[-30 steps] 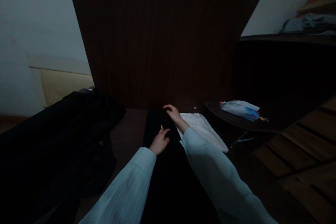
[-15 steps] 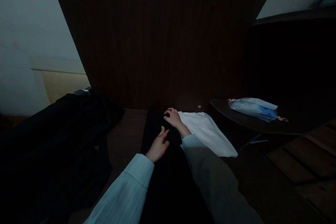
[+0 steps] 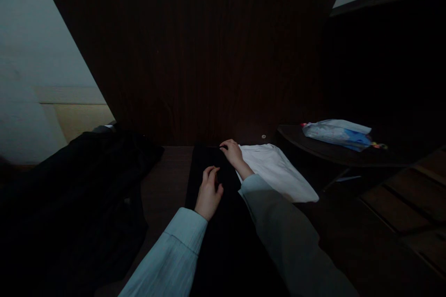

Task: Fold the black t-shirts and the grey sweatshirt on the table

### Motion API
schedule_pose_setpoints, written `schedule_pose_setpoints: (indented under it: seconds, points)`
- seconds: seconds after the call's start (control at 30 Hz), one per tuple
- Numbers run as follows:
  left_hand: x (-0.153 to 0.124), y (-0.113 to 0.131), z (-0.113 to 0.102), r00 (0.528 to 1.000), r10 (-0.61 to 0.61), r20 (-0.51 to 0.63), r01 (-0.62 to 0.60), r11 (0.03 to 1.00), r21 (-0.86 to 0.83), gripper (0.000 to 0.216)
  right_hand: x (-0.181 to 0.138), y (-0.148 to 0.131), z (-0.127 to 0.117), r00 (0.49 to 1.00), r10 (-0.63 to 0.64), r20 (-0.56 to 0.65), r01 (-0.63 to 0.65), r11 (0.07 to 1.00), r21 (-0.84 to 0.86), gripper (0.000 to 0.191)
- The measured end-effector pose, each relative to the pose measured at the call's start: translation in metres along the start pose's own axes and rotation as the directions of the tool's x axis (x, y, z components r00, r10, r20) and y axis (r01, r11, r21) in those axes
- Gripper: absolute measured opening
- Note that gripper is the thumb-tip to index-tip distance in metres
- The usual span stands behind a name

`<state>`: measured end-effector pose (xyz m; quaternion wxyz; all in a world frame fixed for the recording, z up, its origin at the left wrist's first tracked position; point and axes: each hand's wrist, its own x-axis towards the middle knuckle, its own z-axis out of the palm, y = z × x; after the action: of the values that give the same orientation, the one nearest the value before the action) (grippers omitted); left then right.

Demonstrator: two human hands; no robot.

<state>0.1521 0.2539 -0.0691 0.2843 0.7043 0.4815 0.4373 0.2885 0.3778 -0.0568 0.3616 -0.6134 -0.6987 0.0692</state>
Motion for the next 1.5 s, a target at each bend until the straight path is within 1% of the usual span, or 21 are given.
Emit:
schedule_pose_setpoints:
  seconds: [0.1,0.2,0.27,0.33,0.4,0.47,0.5,0.6,0.7,0.77,0.87,1.0,1.07,1.17,1.23,1.3,1.37,1.43,1.5]
  points:
    - [-0.001,0.002,-0.001,1.0,0.019,0.021,-0.02,0.998,0.058,0.043,0.0,-0.002,0.0,0.999,-0.023,-0.042,0.025,0.999,0.035,0.015]
    - [0.0,0.002,-0.001,0.999,0.027,0.04,-0.031,0.995,0.09,0.042,0.003,-0.007,-0.004,0.992,-0.03,-0.119,0.035,0.999,0.042,0.023]
    - [0.001,0.001,-0.001,0.999,0.022,0.045,-0.026,0.995,0.1,0.041,0.004,-0.011,-0.008,0.99,-0.049,-0.131,0.053,0.998,0.034,0.022]
    - [0.001,0.0,0.0,0.999,0.022,0.05,-0.027,0.993,0.111,0.038,0.005,-0.017,-0.009,0.996,-0.074,-0.053,0.076,0.996,0.045,0.02]
    - [0.001,-0.001,0.001,0.998,0.033,0.059,-0.04,0.992,0.123,0.035,0.003,-0.022,-0.007,0.995,-0.071,0.072,0.068,0.997,0.042,0.022]
    - [0.001,-0.001,0.001,0.997,0.048,0.068,-0.056,0.99,0.133,0.033,-0.001,-0.026,-0.002,0.984,-0.031,0.174,0.036,0.999,-0.026,0.025]
    - [0.001,-0.001,0.001,0.996,0.054,0.07,-0.063,0.989,0.136,0.032,-0.003,-0.028,0.0,0.979,-0.003,0.205,0.02,0.996,-0.081,0.026]
    - [0.0,0.0,0.001,0.996,0.058,0.068,-0.067,0.988,0.14,0.03,-0.008,-0.03,0.006,0.965,0.04,0.26,0.014,0.979,-0.205,0.024]
    - [0.001,0.0,0.001,0.996,0.05,0.068,-0.059,0.989,0.135,0.029,-0.009,-0.029,0.007,0.963,0.038,0.265,0.019,0.977,-0.211,0.02]
    - [0.001,0.0,0.001,0.997,0.039,0.07,-0.048,0.991,0.126,0.029,-0.006,-0.028,0.007,0.971,0.043,0.235,-0.002,0.985,-0.172,0.018]
    - [0.002,0.0,0.0,0.997,0.018,0.076,-0.027,0.993,0.117,0.03,-0.003,-0.026,0.009,0.981,0.072,0.182,-0.063,0.996,-0.055,0.015]
    - [0.001,0.002,-0.001,0.996,-0.009,0.084,-0.004,0.989,0.15,0.03,-0.002,-0.022,0.014,0.977,0.135,0.163,-0.15,0.985,0.082,0.01]
    - [0.0,0.004,-0.001,0.996,-0.008,0.086,-0.01,0.977,0.211,0.029,-0.003,-0.019,0.016,0.979,0.137,0.15,-0.155,0.98,0.121,0.008]
    - [-0.001,0.007,-0.002,0.997,-0.007,0.08,-0.019,0.945,0.327,0.025,-0.004,-0.017,0.018,0.987,0.106,0.122,-0.128,0.974,0.189,0.011]
    - [-0.001,0.009,-0.003,0.997,-0.01,0.08,-0.021,0.926,0.376,0.024,-0.003,-0.016,0.02,0.99,0.08,0.113,-0.107,0.961,0.257,0.013]
    - [-0.002,0.012,-0.005,0.996,-0.011,0.089,-0.026,0.916,0.401,0.024,-0.001,-0.016,0.022,0.99,0.048,0.129,-0.091,0.935,0.344,0.012]
    - [-0.002,0.013,-0.006,0.995,-0.014,0.101,-0.03,0.908,0.418,0.024,0.0,-0.016,0.024,0.985,0.022,0.171,-0.093,0.901,0.423,0.014]
    - [-0.002,0.013,-0.006,0.994,-0.01,0.105,-0.036,0.902,0.43,0.023,0.001,-0.016,0.025,0.973,0.012,0.231,-0.121,0.877,0.464,0.02]
    - [-0.001,0.012,-0.005,0.995,0.002,0.103,-0.047,0.899,0.435,0.023,0.002,-0.016,0.025,0.957,-0.003,0.291,-0.141,0.871,0.471,0.026]
